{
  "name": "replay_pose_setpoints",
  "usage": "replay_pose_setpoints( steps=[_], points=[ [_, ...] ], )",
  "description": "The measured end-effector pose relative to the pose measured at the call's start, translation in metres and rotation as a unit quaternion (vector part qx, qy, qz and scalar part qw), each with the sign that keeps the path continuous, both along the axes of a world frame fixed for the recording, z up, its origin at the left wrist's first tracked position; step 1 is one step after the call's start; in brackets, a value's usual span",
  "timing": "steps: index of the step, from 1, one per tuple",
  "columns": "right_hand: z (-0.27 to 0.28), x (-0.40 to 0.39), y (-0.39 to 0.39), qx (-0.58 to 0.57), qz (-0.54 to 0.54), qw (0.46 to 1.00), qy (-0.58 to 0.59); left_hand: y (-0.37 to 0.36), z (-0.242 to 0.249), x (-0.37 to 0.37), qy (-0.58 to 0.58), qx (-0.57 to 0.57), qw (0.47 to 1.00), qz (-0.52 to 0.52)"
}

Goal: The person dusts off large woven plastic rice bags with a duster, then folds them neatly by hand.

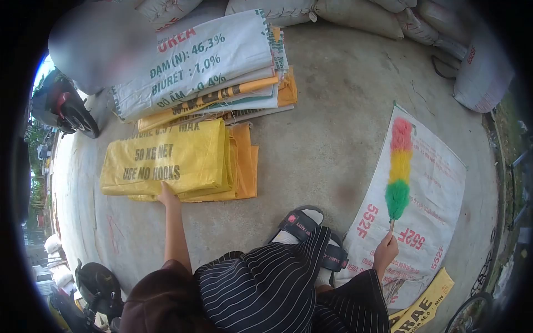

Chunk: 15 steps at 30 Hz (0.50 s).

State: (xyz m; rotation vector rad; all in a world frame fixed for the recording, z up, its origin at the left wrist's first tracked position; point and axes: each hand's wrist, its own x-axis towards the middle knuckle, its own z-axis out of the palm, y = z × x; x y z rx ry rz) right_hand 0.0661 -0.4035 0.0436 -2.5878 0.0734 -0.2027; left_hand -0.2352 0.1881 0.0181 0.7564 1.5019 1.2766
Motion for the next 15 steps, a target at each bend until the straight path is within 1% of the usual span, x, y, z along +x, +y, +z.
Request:
replay_pose_setpoints(
  steps=[1,2,3,4,6,7,8,9,10,11,12,13,15],
  points=[
    [0.002,-0.001,-0.003,-0.004,-0.003,1.0,-0.003,0.002,-0.026,-0.01,0.0,-0.086,0.996,0.023],
    [0.004,-0.001,-0.006,-0.007,-0.018,1.0,0.02,0.005,-0.045,-0.019,-0.004,-0.09,0.996,0.018],
    [0.006,-0.004,-0.01,-0.01,-0.037,0.998,0.043,0.006,-0.061,-0.025,-0.01,-0.121,0.993,-0.002],
    [0.006,-0.006,-0.015,-0.015,-0.051,0.998,0.04,0.005,-0.071,-0.027,-0.014,-0.154,0.988,-0.025],
    [0.005,-0.015,-0.031,0.016,-0.111,0.992,0.051,0.003,-0.062,-0.024,0.054,-0.178,0.982,-0.008],
    [0.001,-0.022,-0.039,0.024,-0.125,0.992,-0.004,0.003,-0.062,-0.026,0.055,-0.172,0.983,-0.011],
    [-0.007,-0.026,-0.052,0.027,-0.144,0.987,-0.062,-0.001,-0.048,-0.021,0.111,-0.187,0.976,-0.023],
    [-0.012,-0.031,-0.066,-0.04,-0.159,0.98,-0.111,-0.004,-0.045,-0.031,0.116,-0.187,0.973,-0.073],
    [-0.022,-0.037,-0.082,0.005,-0.204,0.97,-0.134,-0.003,-0.044,-0.032,0.131,-0.18,0.969,-0.109],
    [-0.035,-0.045,-0.108,-0.014,-0.228,0.965,-0.132,-0.009,-0.046,-0.028,0.149,-0.182,0.962,-0.137],
    [-0.014,-0.049,-0.112,0.019,-0.251,0.964,-0.085,-0.015,-0.049,-0.025,0.169,-0.188,0.954,-0.163],
    [-0.038,-0.056,-0.146,0.084,-0.277,0.955,-0.067,-0.027,-0.055,-0.019,0.186,-0.199,0.943,-0.193],
    [-0.05,-0.074,-0.192,0.018,-0.323,0.946,-0.008,-0.067,-0.071,0.005,0.22,-0.225,0.913,-0.261]
  ],
)
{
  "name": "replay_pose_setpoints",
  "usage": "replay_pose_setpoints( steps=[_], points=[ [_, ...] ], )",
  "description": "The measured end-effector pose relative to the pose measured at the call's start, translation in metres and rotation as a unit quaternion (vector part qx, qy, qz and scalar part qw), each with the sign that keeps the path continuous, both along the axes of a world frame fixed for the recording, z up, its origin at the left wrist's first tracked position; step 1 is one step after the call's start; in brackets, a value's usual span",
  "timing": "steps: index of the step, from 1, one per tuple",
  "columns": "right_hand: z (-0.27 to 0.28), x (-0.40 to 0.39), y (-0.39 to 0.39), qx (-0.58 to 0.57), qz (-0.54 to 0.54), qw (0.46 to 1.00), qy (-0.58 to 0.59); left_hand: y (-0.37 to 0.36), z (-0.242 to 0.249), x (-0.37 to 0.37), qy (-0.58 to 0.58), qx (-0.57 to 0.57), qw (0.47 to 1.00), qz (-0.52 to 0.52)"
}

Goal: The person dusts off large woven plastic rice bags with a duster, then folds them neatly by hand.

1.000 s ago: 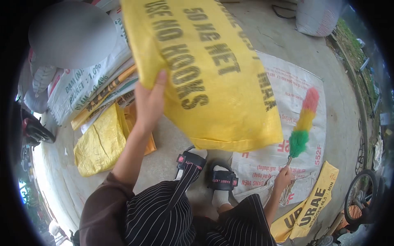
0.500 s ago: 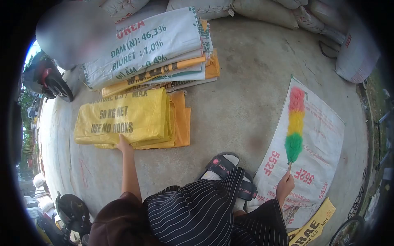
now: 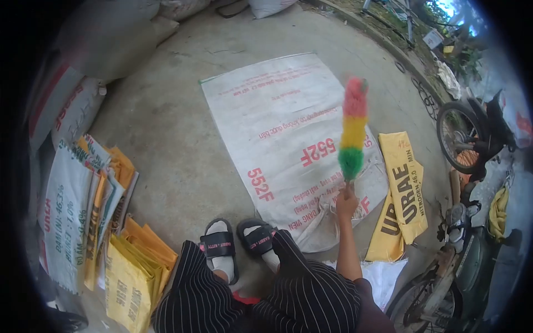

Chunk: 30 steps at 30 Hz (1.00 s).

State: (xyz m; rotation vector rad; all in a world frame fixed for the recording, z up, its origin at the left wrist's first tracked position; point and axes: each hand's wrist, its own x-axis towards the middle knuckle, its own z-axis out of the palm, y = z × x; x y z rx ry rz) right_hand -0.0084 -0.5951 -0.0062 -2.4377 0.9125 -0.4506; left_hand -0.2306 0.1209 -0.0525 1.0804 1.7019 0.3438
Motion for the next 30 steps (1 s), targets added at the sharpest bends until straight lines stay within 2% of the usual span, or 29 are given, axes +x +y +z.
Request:
replay_pose_setpoints(
  steps=[1,3,4,6,7,9,10,13,17,20,22,23,25,27,29,30],
  points=[
    [0.005,-0.012,-0.018,-0.003,-0.031,1.0,0.0,-0.019,-0.006,0.008,0.019,-0.015,0.999,-0.039],
    [0.013,-0.026,-0.045,-0.035,-0.159,0.984,0.072,-0.054,-0.01,0.028,0.041,-0.041,0.992,-0.108],
    [0.011,-0.037,-0.06,-0.032,-0.177,0.981,0.076,-0.067,-0.011,0.033,0.055,-0.05,0.987,-0.141],
    [0.007,-0.069,-0.095,-0.05,-0.3,0.946,0.117,-0.088,-0.011,0.042,0.081,-0.061,0.974,-0.202],
    [-0.003,-0.089,-0.113,-0.047,-0.315,0.94,0.121,-0.096,-0.011,0.047,0.092,-0.064,0.967,-0.231],
    [-0.03,-0.134,-0.148,-0.127,-0.394,0.898,0.149,-0.109,-0.009,0.057,0.113,-0.067,0.95,-0.284],
    [-0.032,-0.155,-0.159,-0.123,-0.403,0.894,0.154,-0.112,-0.007,0.061,0.122,-0.064,0.942,-0.305],
    [-0.022,-0.186,-0.163,-0.013,-0.342,0.898,0.275,-0.118,0.0,0.071,0.141,-0.054,0.921,-0.36],
    [-0.04,-0.193,-0.162,-0.005,-0.332,0.89,0.313,-0.118,0.013,0.078,0.161,-0.042,0.893,-0.419],
    [-0.057,-0.192,-0.17,-0.036,-0.357,0.885,0.298,-0.115,0.023,0.085,0.18,-0.025,0.865,-0.468],
    [-0.043,-0.186,-0.172,-0.031,-0.358,0.89,0.28,-0.117,0.034,0.096,0.185,-0.017,0.846,-0.5],
    [-0.037,-0.181,-0.175,-0.043,-0.356,0.907,0.221,-0.116,0.039,0.104,0.186,-0.006,0.835,-0.518],
    [-0.012,-0.169,-0.194,0.003,-0.272,0.943,0.189,-0.116,0.058,0.122,0.194,0.015,0.805,-0.561],
    [0.022,-0.145,-0.207,0.245,-0.25,0.936,0.036,-0.118,0.084,0.145,0.195,0.059,0.764,-0.612],
    [0.1,-0.086,-0.168,0.346,-0.206,0.91,-0.098,-0.13,0.122,0.177,0.169,0.141,0.71,-0.669],
    [0.126,-0.059,-0.15,0.359,-0.181,0.907,-0.125,-0.144,0.145,0.193,0.141,0.185,0.68,-0.696]
  ],
)
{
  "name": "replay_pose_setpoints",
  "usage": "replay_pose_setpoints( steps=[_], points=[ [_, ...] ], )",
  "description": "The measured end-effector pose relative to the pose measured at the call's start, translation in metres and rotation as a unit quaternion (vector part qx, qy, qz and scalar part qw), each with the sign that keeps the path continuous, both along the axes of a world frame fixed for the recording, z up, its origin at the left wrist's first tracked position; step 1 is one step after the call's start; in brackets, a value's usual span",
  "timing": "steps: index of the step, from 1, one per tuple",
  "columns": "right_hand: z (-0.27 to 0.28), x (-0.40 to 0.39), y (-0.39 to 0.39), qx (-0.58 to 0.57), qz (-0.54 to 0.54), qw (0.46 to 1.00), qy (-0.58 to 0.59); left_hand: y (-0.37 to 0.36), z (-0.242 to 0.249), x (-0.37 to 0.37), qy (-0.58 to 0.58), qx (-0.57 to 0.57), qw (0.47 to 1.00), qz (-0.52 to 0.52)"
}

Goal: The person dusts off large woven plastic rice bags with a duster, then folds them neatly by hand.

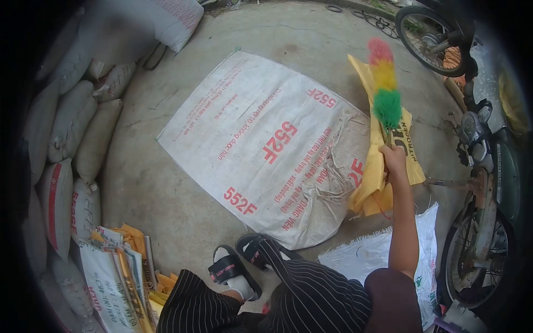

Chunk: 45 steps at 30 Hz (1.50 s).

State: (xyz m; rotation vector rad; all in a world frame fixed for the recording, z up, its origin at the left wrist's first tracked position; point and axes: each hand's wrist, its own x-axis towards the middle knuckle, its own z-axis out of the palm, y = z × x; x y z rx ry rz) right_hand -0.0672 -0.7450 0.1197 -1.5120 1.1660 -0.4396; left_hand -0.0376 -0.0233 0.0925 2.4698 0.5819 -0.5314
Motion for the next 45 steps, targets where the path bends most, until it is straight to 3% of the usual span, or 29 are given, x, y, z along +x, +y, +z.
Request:
replay_pose_setpoints(
  steps=[1,3,5,8,10,12,14,15,18,21,24,29,31,33,34,36,37,39,40,42,43,44,45],
  points=[
    [0.021,0.025,0.02,0.003,0.016,0.999,-0.036,-0.018,0.024,0.016,-0.045,-0.002,0.998,-0.045],
    [0.059,0.072,0.08,0.133,0.074,0.978,-0.145,-0.073,0.065,0.044,-0.105,-0.066,0.981,-0.146],
    [0.056,0.117,0.139,0.198,0.159,0.95,-0.18,-0.144,0.102,0.073,-0.126,-0.164,0.939,-0.273],
    [0.027,0.169,0.225,0.239,0.271,0.924,-0.121,-0.207,0.095,0.11,-0.224,-0.199,0.867,-0.398],
    [0.004,0.185,0.268,0.264,0.341,0.898,-0.086,-0.229,0.055,0.136,-0.258,-0.228,0.878,-0.332],
    [-0.031,0.192,0.293,0.27,0.377,0.884,-0.054,-0.231,0.012,0.161,-0.148,-0.277,0.924,-0.219],
    [-0.071,0.196,0.298,0.073,0.448,0.887,-0.083,-0.201,-0.069,0.181,-0.193,-0.248,0.931,-0.186],
    [-0.052,0.187,0.289,-0.059,0.459,0.887,-0.007,-0.189,-0.093,0.185,-0.234,-0.222,0.934,-0.157],
    [-0.15,0.16,0.249,-0.239,0.313,0.913,0.105,-0.161,-0.096,0.18,-0.178,-0.143,0.971,-0.076],
    [-0.13,0.137,0.207,-0.309,0.334,0.857,0.24,-0.133,-0.076,0.18,-0.181,-0.236,0.955,0.007],
    [-0.139,0.125,0.163,-0.335,0.228,0.865,0.296,-0.107,-0.056,0.187,-0.212,-0.204,0.955,0.033],
    [-0.162,0.088,0.088,-0.292,0.079,0.872,0.384,-0.035,-0.083,0.199,-0.245,-0.231,0.931,0.142],
    [-0.186,0.061,0.059,-0.313,0.051,0.886,0.338,-0.006,-0.112,0.194,-0.234,-0.227,0.925,0.193],
    [-0.179,0.058,0.069,-0.36,0.051,0.886,0.288,0.014,-0.135,0.182,-0.287,-0.341,0.865,0.231],
    [-0.171,0.06,0.076,-0.4,0.04,0.884,0.24,0.017,-0.139,0.173,-0.29,-0.336,0.862,0.243],
    [-0.152,0.063,0.102,-0.382,0.099,0.894,0.213,0.015,-0.147,0.153,-0.177,-0.417,0.833,0.318],
    [-0.147,0.066,0.121,-0.36,0.145,0.902,0.191,0.009,-0.148,0.141,-0.179,-0.413,0.831,0.327],
    [-0.145,0.072,0.171,-0.433,0.243,0.867,0.045,-0.003,-0.147,0.118,-0.11,-0.221,0.924,0.292],
    [-0.141,0.073,0.204,-0.386,0.305,0.87,0.044,-0.001,-0.159,0.106,-0.108,-0.218,0.924,0.296],
    [-0.135,0.075,0.271,-0.331,0.438,0.835,0.018,0.0,-0.191,0.088,-0.156,-0.044,0.969,0.184],
    [-0.139,0.072,0.297,-0.319,0.523,0.79,0.018,-0.006,-0.184,0.088,-0.154,-0.045,0.969,0.189],
    [-0.148,0.07,0.313,-0.304,0.603,0.737,0.018,-0.014,-0.168,0.095,-0.121,-0.122,0.957,0.236],
    [-0.152,0.073,0.319,-0.306,0.607,0.733,0.018,-0.019,-0.159,0.098,-0.088,-0.198,0.935,0.28]
  ],
)
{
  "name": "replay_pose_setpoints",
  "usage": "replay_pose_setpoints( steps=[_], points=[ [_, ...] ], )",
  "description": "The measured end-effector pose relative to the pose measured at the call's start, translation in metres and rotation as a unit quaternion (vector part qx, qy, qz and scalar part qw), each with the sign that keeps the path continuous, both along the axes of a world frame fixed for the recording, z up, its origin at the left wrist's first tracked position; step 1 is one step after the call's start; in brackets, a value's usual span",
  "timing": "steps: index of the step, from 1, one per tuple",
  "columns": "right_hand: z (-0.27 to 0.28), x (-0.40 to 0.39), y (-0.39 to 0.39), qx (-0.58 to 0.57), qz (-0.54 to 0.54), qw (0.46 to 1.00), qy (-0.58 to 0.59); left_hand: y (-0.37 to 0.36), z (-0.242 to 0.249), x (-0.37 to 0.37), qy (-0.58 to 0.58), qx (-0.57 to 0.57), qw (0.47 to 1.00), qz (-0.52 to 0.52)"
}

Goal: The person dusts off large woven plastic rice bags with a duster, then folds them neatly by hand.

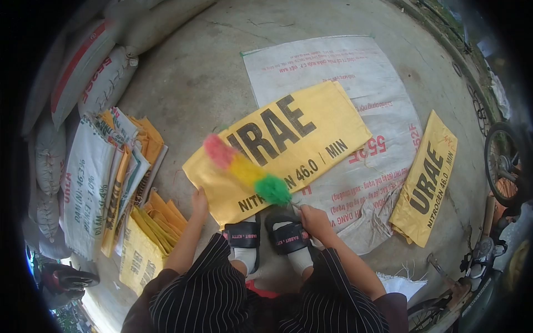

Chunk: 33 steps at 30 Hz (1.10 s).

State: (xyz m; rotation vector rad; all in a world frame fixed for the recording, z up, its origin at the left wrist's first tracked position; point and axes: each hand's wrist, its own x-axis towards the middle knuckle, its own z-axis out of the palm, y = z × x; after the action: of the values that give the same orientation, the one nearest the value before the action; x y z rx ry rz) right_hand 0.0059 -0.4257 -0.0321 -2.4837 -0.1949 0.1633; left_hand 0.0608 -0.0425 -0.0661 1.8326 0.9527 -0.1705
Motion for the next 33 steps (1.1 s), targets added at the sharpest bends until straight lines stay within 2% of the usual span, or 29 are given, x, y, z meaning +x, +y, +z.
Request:
replay_pose_setpoints(
  steps=[2,4,6,7,9,10,12,13,15,16,17,18,19,20,21,22,23,24,25,26,27,29,31,33],
  points=[
    [-0.008,0.012,0.007,-0.031,0.138,0.987,0.075,0.002,-0.007,0.0,-0.032,0.036,0.999,-0.02],
    [-0.025,0.02,-0.007,-0.057,0.118,0.988,0.084,0.005,-0.013,-0.002,-0.064,0.075,0.994,-0.045],
    [-0.033,0.025,-0.029,-0.126,0.058,0.983,0.123,0.0,-0.017,-0.018,-0.158,0.313,0.927,-0.133],
    [-0.034,0.027,-0.04,-0.139,0.012,0.982,0.125,-0.003,-0.007,-0.022,-0.157,0.313,0.927,-0.133],
    [-0.027,0.031,-0.06,-0.168,-0.095,0.972,0.132,-0.005,0.012,-0.034,-0.034,0.124,0.978,-0.166],
    [-0.013,0.035,-0.068,-0.184,-0.157,0.961,0.133,0.001,0.002,-0.038,-0.031,0.122,0.978,-0.166],
    [0.002,0.043,-0.083,-0.181,-0.323,0.921,0.123,0.016,-0.021,-0.04,0.062,0.113,0.975,-0.182],
    [-0.003,0.042,-0.097,-0.183,-0.321,0.921,0.122,0.013,-0.011,-0.035,0.062,0.111,0.975,-0.18],
    [-0.015,0.042,-0.131,-0.129,-0.447,0.885,0.027,0.011,0.012,-0.012,0.063,-0.041,0.991,-0.111],
    [-0.015,0.042,-0.147,-0.127,-0.445,0.886,0.024,0.015,0.017,0.004,0.06,-0.041,0.991,-0.11],
    [-0.016,0.039,-0.16,-0.12,-0.457,0.881,0.016,0.022,0.021,0.021,0.042,-0.157,0.987,0.001],
    [-0.017,0.036,-0.164,-0.114,-0.468,0.876,0.009,0.03,0.023,0.036,0.023,-0.269,0.956,0.113],
    [-0.012,0.034,-0.162,-0.113,-0.465,0.878,0.009,0.037,0.017,0.05,-0.018,-0.311,0.945,0.094],
    [0.0,0.034,-0.162,-0.047,-0.451,0.891,0.036,0.041,0.01,0.065,-0.061,-0.353,0.931,0.074],
    [0.008,0.032,-0.162,0.018,-0.434,0.898,0.062,0.04,0.012,0.083,-0.061,-0.335,0.937,0.078],
    [-0.007,0.026,-0.18,0.053,-0.411,0.904,0.107,0.033,0.017,0.1,-0.061,-0.318,0.943,0.08],
    [-0.002,0.025,-0.181,0.053,-0.41,0.904,0.104,0.017,0.037,0.113,-0.063,-0.32,0.942,0.08],
    [0.006,0.024,-0.18,0.119,-0.415,0.891,0.144,-0.009,0.074,0.124,-0.207,-0.193,0.959,0.011],
    [0.016,0.026,-0.176,0.185,-0.416,0.871,0.182,-0.033,0.113,0.132,-0.343,-0.058,0.936,-0.057],
    [0.026,0.028,-0.169,0.186,-0.414,0.873,0.179,-0.053,0.15,0.133,-0.423,0.079,0.887,-0.165],
    [0.037,0.031,-0.161,0.227,-0.424,0.859,0.176,-0.071,0.183,0.129,-0.486,0.213,0.805,-0.264],
    [0.053,0.038,-0.152,0.268,-0.428,0.847,0.169,-0.098,0.231,0.118,-0.601,0.228,0.654,-0.399],
    [0.065,0.046,-0.146,0.283,-0.465,0.834,0.085,-0.104,0.239,0.11,-0.644,0.208,0.552,-0.487],
    [0.076,0.055,-0.146,0.284,-0.472,0.833,0.054,-0.101,0.232,0.096,-0.653,0.221,0.528,-0.497]
  ],
)
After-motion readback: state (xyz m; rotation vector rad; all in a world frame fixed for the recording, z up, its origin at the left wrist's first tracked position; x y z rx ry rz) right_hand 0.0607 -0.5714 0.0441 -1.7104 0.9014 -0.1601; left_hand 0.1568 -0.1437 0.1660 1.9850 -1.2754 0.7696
